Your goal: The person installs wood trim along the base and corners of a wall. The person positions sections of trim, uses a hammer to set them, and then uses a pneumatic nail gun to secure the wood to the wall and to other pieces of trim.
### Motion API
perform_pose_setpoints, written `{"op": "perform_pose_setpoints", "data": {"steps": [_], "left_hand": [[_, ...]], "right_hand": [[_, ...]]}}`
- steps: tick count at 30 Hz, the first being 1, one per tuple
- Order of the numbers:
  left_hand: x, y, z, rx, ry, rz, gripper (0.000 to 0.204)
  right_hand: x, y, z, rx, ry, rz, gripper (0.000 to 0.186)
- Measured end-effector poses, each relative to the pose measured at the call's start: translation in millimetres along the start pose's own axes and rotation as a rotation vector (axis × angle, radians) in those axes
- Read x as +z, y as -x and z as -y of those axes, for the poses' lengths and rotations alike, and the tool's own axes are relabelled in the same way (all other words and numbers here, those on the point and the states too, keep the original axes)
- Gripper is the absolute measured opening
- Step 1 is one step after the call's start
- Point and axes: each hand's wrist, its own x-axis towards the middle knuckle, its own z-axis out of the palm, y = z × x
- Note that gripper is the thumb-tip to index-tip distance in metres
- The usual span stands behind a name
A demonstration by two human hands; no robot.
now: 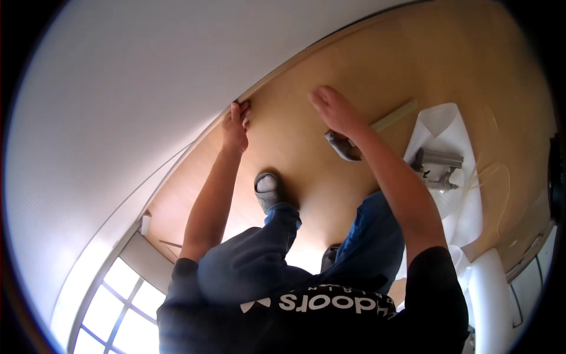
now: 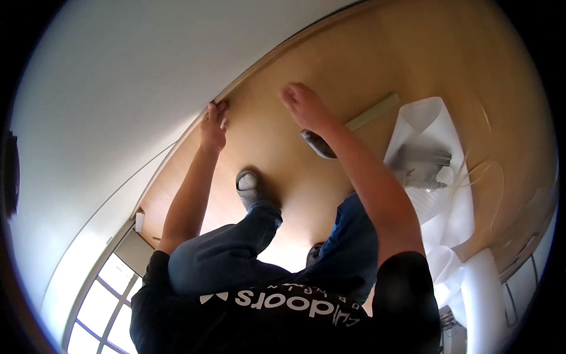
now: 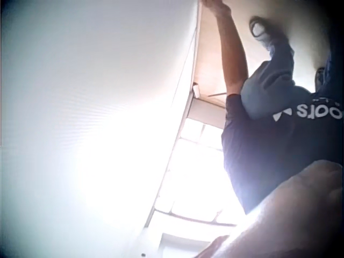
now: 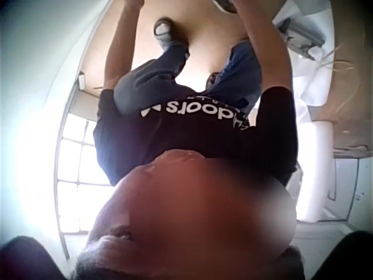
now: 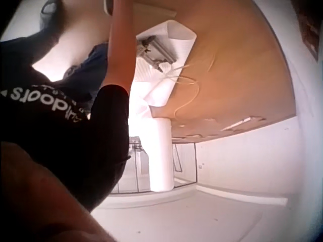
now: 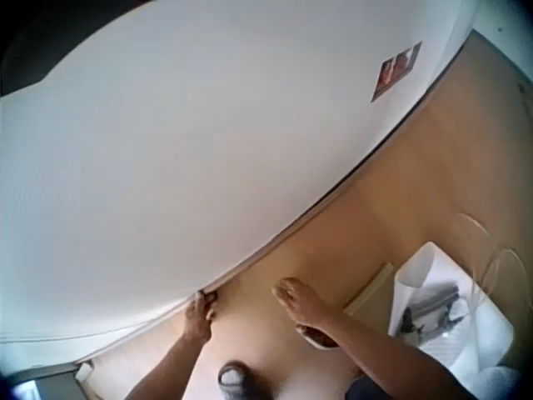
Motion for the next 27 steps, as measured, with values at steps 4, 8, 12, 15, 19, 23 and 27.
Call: {"op": "perform_pose_setpoints", "data": {"steps": [4, 8, 12, 15, 19, 23, 27], "left_hand": [[12.8, -11.1, -6.0, 0.010, -0.083, 0.031, 0.059], [-1.9, -20.5, -8.5, 0.240, -0.530, 0.083, 0.038], [53.6, -24.7, -52.4, 1.271, -1.481, 0.520, 0.021], [69.3, -69.9, -67.8, 1.528, -1.700, 0.722, 0.020], [92.9, -95.2, -68.4, 1.809, -1.904, 0.803, 0.015], [97.2, -103.9, -69.8, 1.750, -1.952, 0.845, 0.012], [99.9, -103.3, -68.3, 1.727, -2.029, 0.837, 0.013]], "right_hand": [[62.4, -93.9, -12.6, 0.002, -0.524, -0.278, 0.050], [89.8, -118.3, -11.0, 0.041, -0.361, -0.358, 0.047], [65.8, -119.4, 7.5, 0.123, -0.378, -0.380, 0.047], [65.7, -128.5, 16.9, 0.169, -0.296, -0.337, 0.047], [57.7, -137.2, 9.3, 0.182, -0.408, -0.291, 0.048], [58.3, -141.8, 8.5, 0.141, -0.444, -0.309, 0.049], [51.4, -139.7, 10.6, 0.204, -0.360, -0.279, 0.044]]}}
